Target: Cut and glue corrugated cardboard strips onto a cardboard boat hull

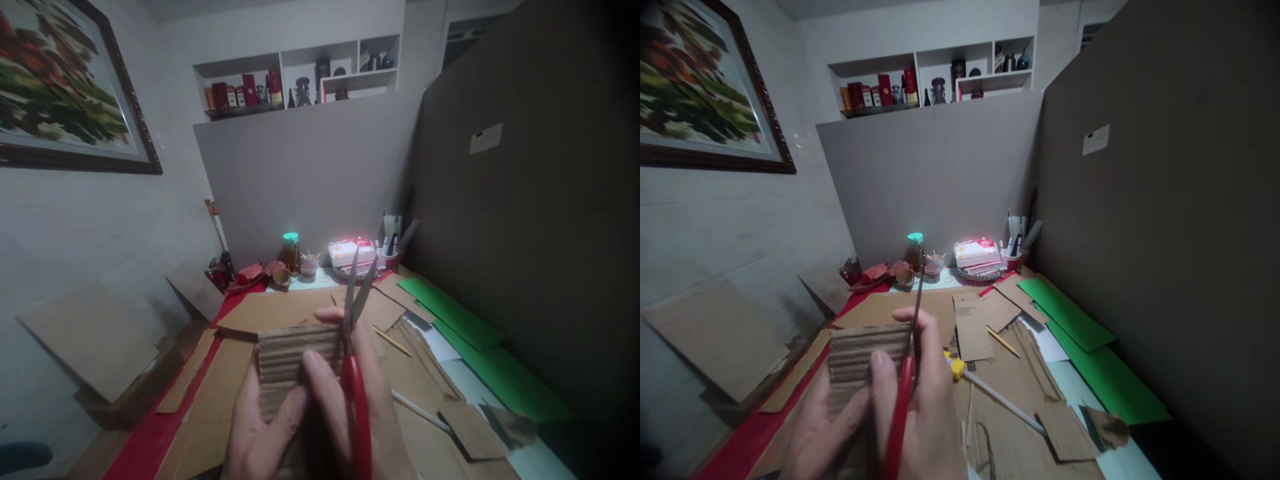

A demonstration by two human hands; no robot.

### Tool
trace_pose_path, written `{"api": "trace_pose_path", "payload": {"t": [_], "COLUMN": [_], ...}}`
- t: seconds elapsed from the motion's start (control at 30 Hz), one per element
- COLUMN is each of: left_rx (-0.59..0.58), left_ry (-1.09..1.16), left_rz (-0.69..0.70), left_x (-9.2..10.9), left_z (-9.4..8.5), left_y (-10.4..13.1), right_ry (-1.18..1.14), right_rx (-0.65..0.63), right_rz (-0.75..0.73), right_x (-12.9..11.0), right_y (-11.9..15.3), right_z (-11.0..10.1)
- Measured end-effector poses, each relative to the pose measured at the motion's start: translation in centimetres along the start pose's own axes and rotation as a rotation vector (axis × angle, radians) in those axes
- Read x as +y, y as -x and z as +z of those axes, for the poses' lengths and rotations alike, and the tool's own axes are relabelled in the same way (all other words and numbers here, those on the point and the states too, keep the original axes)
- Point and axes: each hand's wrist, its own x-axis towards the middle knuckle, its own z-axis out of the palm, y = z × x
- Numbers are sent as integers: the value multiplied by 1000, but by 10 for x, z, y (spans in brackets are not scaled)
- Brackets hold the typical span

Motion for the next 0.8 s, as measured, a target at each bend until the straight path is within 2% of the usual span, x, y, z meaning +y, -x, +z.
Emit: {"api": "trace_pose_path", "payload": {"t": [0.13, 0.3, 0.37, 0.57, 0.67, 0.8], "left_rx": [-11, -81, -61, 6, -5, -8], "left_ry": [-95, -193, -221, -319, -279, -166], "left_rz": [17, 243, 284, 254, 265, 361], "left_x": [-1, 0, 1, 5, 3, 1], "left_z": [-3, -1, -1, 1, 2, 0], "left_y": [-3, -6, -5, 2, 3, -3], "right_ry": [-57, -153, -166, -148, -135, -86], "right_rx": [2, 27, 21, 52, 22, -9], "right_rz": [3, 7, 40, 6, -44, -56], "right_x": [5, 0, 0, 2, 3, 4], "right_y": [0, 1, 2, 0, 1, 5], "right_z": [5, 3, 2, 2, 0, 0]}}
